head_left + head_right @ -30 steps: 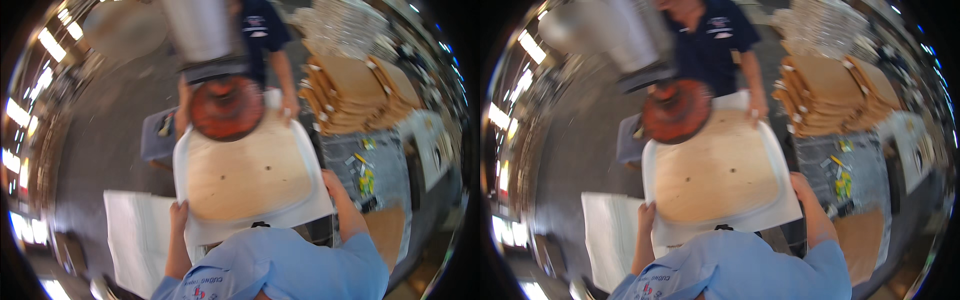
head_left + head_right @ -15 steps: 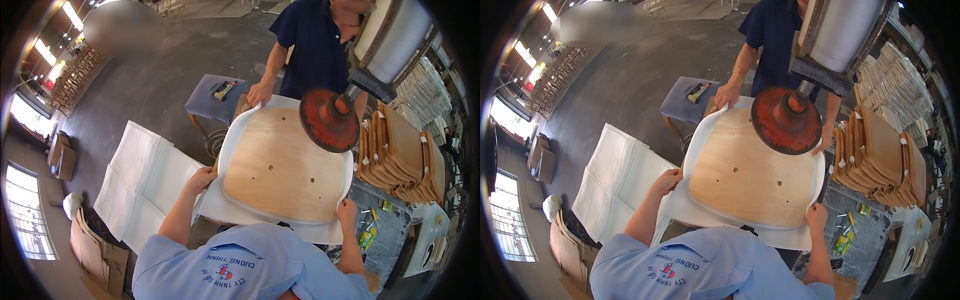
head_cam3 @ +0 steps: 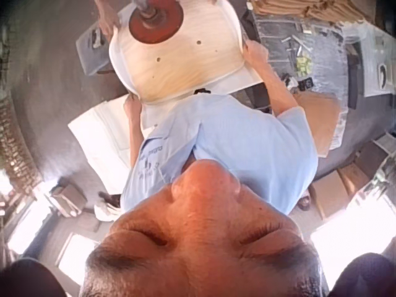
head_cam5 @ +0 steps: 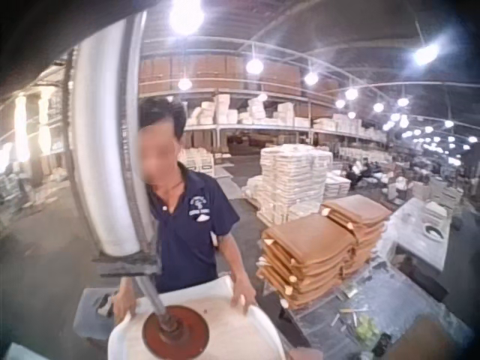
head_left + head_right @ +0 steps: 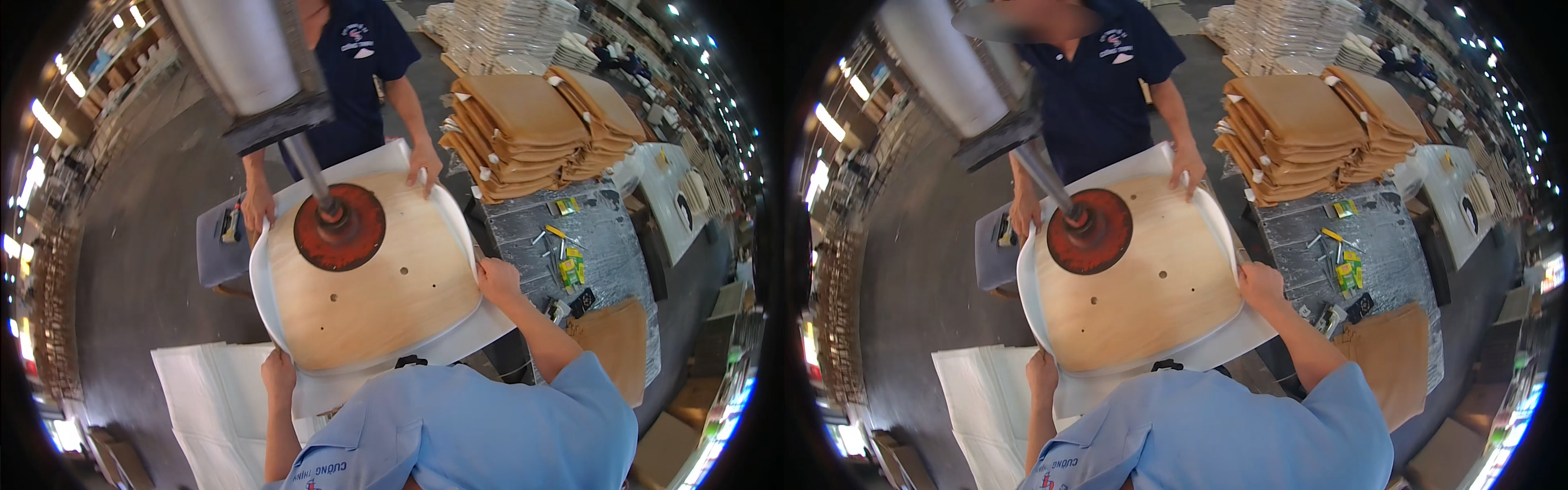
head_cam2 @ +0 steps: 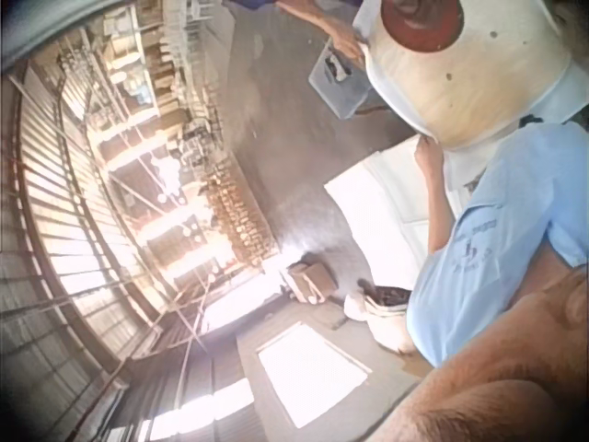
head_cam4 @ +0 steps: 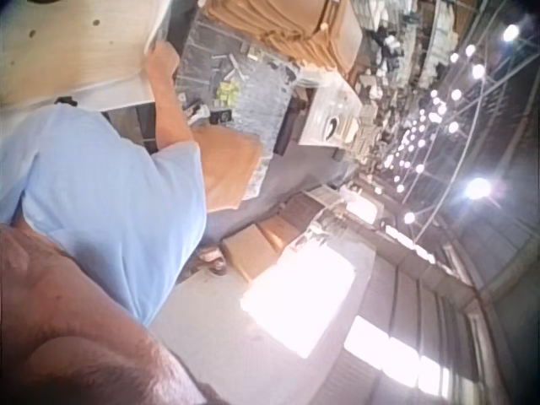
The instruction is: The person places a brown fabric sheet over a wooden chair frame, then covers it with a white foam layer. They use a pneumatic staple gun to secure the foam and fabric to the frame while a coworker assists by holding the materials.
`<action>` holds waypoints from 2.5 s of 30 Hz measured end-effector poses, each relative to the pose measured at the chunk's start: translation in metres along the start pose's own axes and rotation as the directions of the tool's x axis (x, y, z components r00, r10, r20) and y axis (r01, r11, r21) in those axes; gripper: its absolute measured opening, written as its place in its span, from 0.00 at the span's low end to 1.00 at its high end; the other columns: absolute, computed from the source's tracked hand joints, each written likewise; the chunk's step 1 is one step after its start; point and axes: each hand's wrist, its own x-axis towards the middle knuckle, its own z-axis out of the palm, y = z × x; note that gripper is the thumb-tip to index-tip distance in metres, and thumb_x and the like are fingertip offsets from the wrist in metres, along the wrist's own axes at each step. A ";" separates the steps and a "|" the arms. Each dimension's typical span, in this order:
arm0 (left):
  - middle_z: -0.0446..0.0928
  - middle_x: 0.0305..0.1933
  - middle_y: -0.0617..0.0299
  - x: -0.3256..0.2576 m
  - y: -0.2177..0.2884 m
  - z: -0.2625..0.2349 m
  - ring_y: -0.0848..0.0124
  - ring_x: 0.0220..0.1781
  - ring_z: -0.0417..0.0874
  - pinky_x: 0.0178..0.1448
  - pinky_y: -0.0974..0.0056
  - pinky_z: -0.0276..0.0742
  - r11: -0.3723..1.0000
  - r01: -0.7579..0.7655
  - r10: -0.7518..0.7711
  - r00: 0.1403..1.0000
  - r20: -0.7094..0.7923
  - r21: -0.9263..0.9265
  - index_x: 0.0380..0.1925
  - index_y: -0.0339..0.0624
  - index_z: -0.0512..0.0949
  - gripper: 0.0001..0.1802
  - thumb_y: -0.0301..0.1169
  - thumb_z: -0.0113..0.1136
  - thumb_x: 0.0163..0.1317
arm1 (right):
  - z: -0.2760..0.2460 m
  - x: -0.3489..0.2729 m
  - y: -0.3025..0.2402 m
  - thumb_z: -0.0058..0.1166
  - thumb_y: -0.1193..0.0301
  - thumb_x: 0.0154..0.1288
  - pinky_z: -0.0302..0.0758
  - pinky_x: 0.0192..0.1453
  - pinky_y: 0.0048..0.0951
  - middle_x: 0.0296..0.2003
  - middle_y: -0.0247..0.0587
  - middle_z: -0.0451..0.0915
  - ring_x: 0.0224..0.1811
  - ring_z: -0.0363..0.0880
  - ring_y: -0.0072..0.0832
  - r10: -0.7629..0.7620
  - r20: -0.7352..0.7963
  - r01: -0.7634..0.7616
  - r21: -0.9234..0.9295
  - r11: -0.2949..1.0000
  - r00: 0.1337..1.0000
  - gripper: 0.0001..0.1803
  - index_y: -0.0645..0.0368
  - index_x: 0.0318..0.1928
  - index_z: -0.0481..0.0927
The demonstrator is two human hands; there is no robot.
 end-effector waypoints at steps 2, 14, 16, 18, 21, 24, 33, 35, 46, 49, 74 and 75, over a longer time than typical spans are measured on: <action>0.89 0.42 0.34 0.000 0.001 -0.006 0.37 0.47 0.90 0.53 0.39 0.83 1.000 -0.019 0.019 1.000 -0.021 0.006 0.45 0.30 0.87 0.21 0.39 0.53 0.80 | 0.001 -0.001 -0.007 0.60 0.60 0.75 0.82 0.45 0.59 0.41 0.56 0.90 0.43 0.89 0.61 0.010 0.016 -0.010 0.014 1.000 1.000 0.16 0.60 0.37 0.87; 0.90 0.51 0.55 -0.016 -0.045 -0.003 0.66 0.48 0.92 0.52 0.59 0.90 0.345 0.509 -0.150 0.859 0.489 -0.789 0.64 0.30 0.83 0.24 0.42 0.58 0.84 | 0.007 -0.009 0.041 0.60 0.61 0.82 0.83 0.45 0.36 0.39 0.40 0.91 0.40 0.89 0.29 0.380 0.514 -0.639 0.632 0.438 0.769 0.18 0.64 0.53 0.91; 0.90 0.51 0.54 -0.009 -0.047 -0.001 0.66 0.47 0.93 0.52 0.59 0.90 0.361 0.519 -0.157 0.853 0.498 -0.775 0.64 0.29 0.82 0.25 0.42 0.58 0.84 | 0.007 -0.008 0.044 0.60 0.63 0.82 0.82 0.44 0.35 0.39 0.38 0.91 0.40 0.89 0.28 0.362 0.503 -0.619 0.640 0.455 0.785 0.17 0.63 0.52 0.92; 0.90 0.52 0.52 -0.007 -0.049 0.002 0.66 0.47 0.93 0.52 0.59 0.90 0.398 0.514 -0.173 0.855 0.489 -0.760 0.64 0.28 0.82 0.25 0.41 0.59 0.84 | 0.010 -0.009 0.043 0.60 0.63 0.82 0.82 0.43 0.34 0.39 0.38 0.91 0.39 0.88 0.27 0.355 0.494 -0.608 0.654 0.449 0.794 0.16 0.63 0.51 0.92; 0.90 0.51 0.52 -0.006 -0.048 0.009 0.67 0.47 0.92 0.51 0.60 0.90 0.450 0.435 -0.156 0.898 0.411 -0.780 0.62 0.26 0.84 0.26 0.42 0.61 0.84 | 0.016 -0.009 0.046 0.60 0.63 0.82 0.80 0.43 0.32 0.39 0.36 0.91 0.38 0.86 0.24 0.339 0.453 -0.565 0.670 0.481 0.825 0.15 0.62 0.50 0.92; 0.91 0.49 0.52 -0.008 -0.051 0.014 0.68 0.45 0.92 0.49 0.61 0.89 0.490 0.396 -0.188 0.918 0.349 -0.776 0.60 0.26 0.85 0.26 0.44 0.61 0.84 | 0.025 -0.009 0.049 0.59 0.63 0.84 0.77 0.43 0.30 0.35 0.32 0.88 0.37 0.82 0.21 0.346 0.397 -0.526 0.657 0.540 0.850 0.15 0.62 0.45 0.91; 0.88 0.40 0.64 -0.001 -0.052 0.015 0.77 0.40 0.84 0.45 0.65 0.82 0.608 0.308 -0.177 0.951 0.253 -0.732 0.54 0.31 0.89 0.23 0.43 0.59 0.86 | 0.018 -0.010 0.055 0.59 0.62 0.83 0.74 0.39 0.36 0.27 0.40 0.82 0.32 0.77 0.24 0.195 0.203 -0.268 0.452 0.851 0.960 0.18 0.64 0.38 0.87; 0.88 0.40 0.64 -0.002 -0.049 0.019 0.78 0.40 0.83 0.45 0.66 0.81 0.613 0.272 -0.157 0.962 0.222 -0.742 0.52 0.32 0.90 0.22 0.42 0.58 0.86 | 0.016 -0.009 0.042 0.61 0.62 0.81 0.73 0.39 0.39 0.26 0.48 0.81 0.31 0.77 0.28 0.136 0.129 -0.173 0.341 0.924 0.982 0.18 0.65 0.38 0.86; 0.64 0.19 0.74 0.010 -0.060 -0.042 0.81 0.24 0.62 0.27 0.63 0.58 0.831 0.195 -0.256 0.966 -0.046 -0.522 0.24 0.41 0.76 0.27 0.45 0.64 0.82 | -0.036 -0.007 0.014 0.72 0.63 0.72 0.83 0.42 0.40 0.32 0.47 0.90 0.34 0.91 0.40 0.123 -0.077 -0.094 0.304 0.948 0.989 0.12 0.60 0.42 0.88; 0.68 0.22 0.73 0.021 -0.021 -0.068 0.83 0.20 0.67 0.22 0.69 0.64 0.848 0.020 -0.110 0.984 -0.139 -0.529 0.31 0.44 0.79 0.22 0.47 0.62 0.83 | -0.053 0.006 -0.004 0.71 0.65 0.73 0.83 0.41 0.38 0.33 0.46 0.90 0.35 0.92 0.38 0.096 -0.111 -0.046 0.390 0.920 0.989 0.11 0.59 0.44 0.88; 0.51 0.92 0.40 0.042 0.088 0.077 0.37 0.93 0.48 0.92 0.31 0.42 0.691 -0.721 0.712 0.691 0.130 0.047 0.86 0.36 0.58 0.48 0.44 0.64 0.71 | 0.092 0.009 -0.080 0.66 0.46 0.68 0.53 0.87 0.71 0.79 0.57 0.68 0.87 0.58 0.60 -0.627 0.064 0.615 0.144 0.775 0.776 0.41 0.51 0.76 0.77; 0.51 0.92 0.40 0.051 0.092 0.077 0.36 0.93 0.48 0.92 0.31 0.42 0.684 -0.727 0.719 0.686 0.111 0.059 0.85 0.36 0.59 0.48 0.43 0.64 0.71 | 0.093 0.010 -0.079 0.66 0.46 0.68 0.53 0.87 0.71 0.79 0.57 0.68 0.87 0.57 0.60 -0.639 0.046 0.624 0.168 0.763 0.768 0.40 0.51 0.75 0.77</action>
